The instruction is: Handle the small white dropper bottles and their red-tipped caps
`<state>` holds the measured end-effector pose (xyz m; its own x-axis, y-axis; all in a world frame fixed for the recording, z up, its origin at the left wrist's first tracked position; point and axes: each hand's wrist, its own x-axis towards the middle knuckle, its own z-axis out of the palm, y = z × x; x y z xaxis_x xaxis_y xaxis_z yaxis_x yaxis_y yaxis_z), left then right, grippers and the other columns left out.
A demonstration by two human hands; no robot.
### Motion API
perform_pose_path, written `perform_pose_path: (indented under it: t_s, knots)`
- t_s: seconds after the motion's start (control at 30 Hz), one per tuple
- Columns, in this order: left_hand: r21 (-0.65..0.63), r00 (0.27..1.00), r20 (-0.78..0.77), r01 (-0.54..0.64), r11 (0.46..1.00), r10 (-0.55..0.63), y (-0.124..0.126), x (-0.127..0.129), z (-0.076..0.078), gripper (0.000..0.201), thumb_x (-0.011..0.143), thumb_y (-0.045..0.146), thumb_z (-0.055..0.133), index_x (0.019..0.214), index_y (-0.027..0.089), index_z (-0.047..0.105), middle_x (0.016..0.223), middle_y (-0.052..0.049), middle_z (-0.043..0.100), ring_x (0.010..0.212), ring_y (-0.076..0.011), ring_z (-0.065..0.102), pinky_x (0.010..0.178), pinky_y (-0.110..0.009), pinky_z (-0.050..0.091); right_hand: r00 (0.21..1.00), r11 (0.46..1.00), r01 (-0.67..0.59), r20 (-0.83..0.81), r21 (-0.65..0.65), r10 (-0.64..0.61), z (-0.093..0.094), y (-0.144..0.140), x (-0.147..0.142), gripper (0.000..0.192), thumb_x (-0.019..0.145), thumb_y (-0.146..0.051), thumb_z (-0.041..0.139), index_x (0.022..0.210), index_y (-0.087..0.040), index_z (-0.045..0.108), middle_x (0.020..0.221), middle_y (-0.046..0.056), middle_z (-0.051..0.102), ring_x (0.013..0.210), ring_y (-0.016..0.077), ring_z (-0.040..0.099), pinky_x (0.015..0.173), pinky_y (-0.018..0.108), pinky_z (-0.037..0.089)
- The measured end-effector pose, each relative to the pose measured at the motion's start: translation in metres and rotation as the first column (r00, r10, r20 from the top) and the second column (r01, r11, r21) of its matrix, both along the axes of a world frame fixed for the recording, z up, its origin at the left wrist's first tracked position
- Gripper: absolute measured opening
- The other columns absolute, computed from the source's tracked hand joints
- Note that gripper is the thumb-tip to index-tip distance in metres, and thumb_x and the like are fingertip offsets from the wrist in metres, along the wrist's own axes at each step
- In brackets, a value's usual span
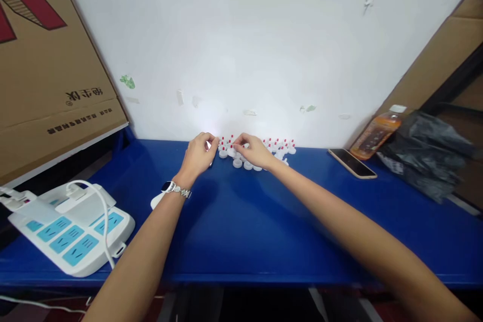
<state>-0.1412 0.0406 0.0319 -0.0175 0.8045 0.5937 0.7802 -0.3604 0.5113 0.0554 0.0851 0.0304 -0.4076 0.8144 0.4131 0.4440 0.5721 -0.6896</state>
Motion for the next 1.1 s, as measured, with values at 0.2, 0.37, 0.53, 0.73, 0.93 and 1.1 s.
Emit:
perform_pose_path:
  t_s: [0.2, 0.37, 0.53, 0.73, 0.93, 1.1]
  knots:
    - [0.001, 0.968, 0.029, 0.251, 0.968, -0.250, -0.011, 0.037, -0.008, 0.024, 0.096, 0.035, 0.047, 0.087, 0.019, 0.062, 0.080, -0.001, 0.062, 0.069, -0.0143, 0.053, 0.065, -0.028, 0.040, 0.886, 0.846, -0.342, -0.441, -0.409, 0.145, -0.004, -0.045, 0.044, 0.022, 0.085, -0.038, 0.063, 0.090, -0.020, 0.052, 0.073, -0.001, 0.063, 0.060, 0.0119, 0.058, 0.063, 0.026, 0.045]
    - [-0.078, 0.908, 0.035, 0.419, 0.904, -0.418, -0.028, 0.080, -0.017, 0.020, 0.098, 0.036, 0.046, 0.101, 0.021, 0.059, 0.085, -0.001, 0.063, 0.072, -0.0139, 0.055, 0.066, -0.028, 0.042, 0.863, 0.767, -0.332, -0.505, -0.549, 0.012, -0.011, -0.066, 0.065, 0.035, 0.091, -0.050, 0.053, 0.108, -0.020, 0.055, 0.053, -0.008, 0.044, 0.039, 0.0076, 0.037, 0.038, 0.019, 0.024]
    - [-0.168, 0.846, -0.058, 0.515, 0.841, -0.530, -0.042, 0.101, -0.023, 0.022, 0.100, 0.037, 0.040, 0.103, 0.022, 0.055, 0.093, -0.003, 0.064, 0.077, -0.0161, 0.059, 0.072, -0.031, 0.047, 0.820, 0.752, -0.338, -0.569, -0.566, -0.060, -0.018, -0.070, 0.068, 0.046, 0.089, -0.062, 0.048, 0.119, -0.026, 0.046, 0.054, -0.008, 0.047, 0.036, 0.0083, 0.036, 0.033, 0.016, 0.021]
    - [-0.123, 0.784, -0.303, 0.531, 0.838, -0.541, -0.040, 0.105, -0.027, 0.028, 0.103, 0.030, 0.026, 0.116, 0.020, 0.049, 0.123, -0.012, 0.056, 0.111, -0.0235, 0.058, 0.091, -0.038, 0.049, 0.770, 0.720, -0.329, -0.615, -0.611, -0.170, -0.018, -0.081, 0.060, 0.033, 0.085, -0.053, 0.058, 0.092, -0.025, 0.043, 0.054, -0.010, 0.044, 0.035, 0.0058, 0.034, 0.033, 0.015, 0.017]
    - [-0.091, 0.839, -0.308, 0.444, 0.891, -0.449, -0.035, 0.098, -0.026, 0.028, 0.104, 0.031, 0.023, 0.097, 0.019, 0.047, 0.091, -0.006, 0.056, 0.079, -0.0187, 0.056, 0.072, -0.032, 0.047, 0.808, 0.741, -0.335, -0.582, -0.582, -0.092, -0.015, -0.087, 0.055, 0.036, 0.089, -0.058, 0.051, 0.086, -0.023, 0.042, 0.056, -0.007, 0.052, 0.035, 0.0056, 0.035, 0.035, 0.016, 0.018]
    - [-0.046, 0.863, -0.336, 0.386, 0.921, -0.378, -0.037, 0.100, -0.027, 0.031, 0.105, 0.033, 0.022, 0.089, 0.020, 0.046, 0.089, -0.005, 0.052, 0.073, -0.0169, 0.051, 0.067, -0.030, 0.042, 0.861, 0.650, -0.338, -0.502, -0.681, -0.078, -0.017, -0.087, 0.061, 0.050, 0.090, -0.065, 0.043, 0.071, -0.019, 0.047, 0.042, -0.008, 0.037, 0.033, 0.0051, 0.027, 0.035, 0.017, 0.015]
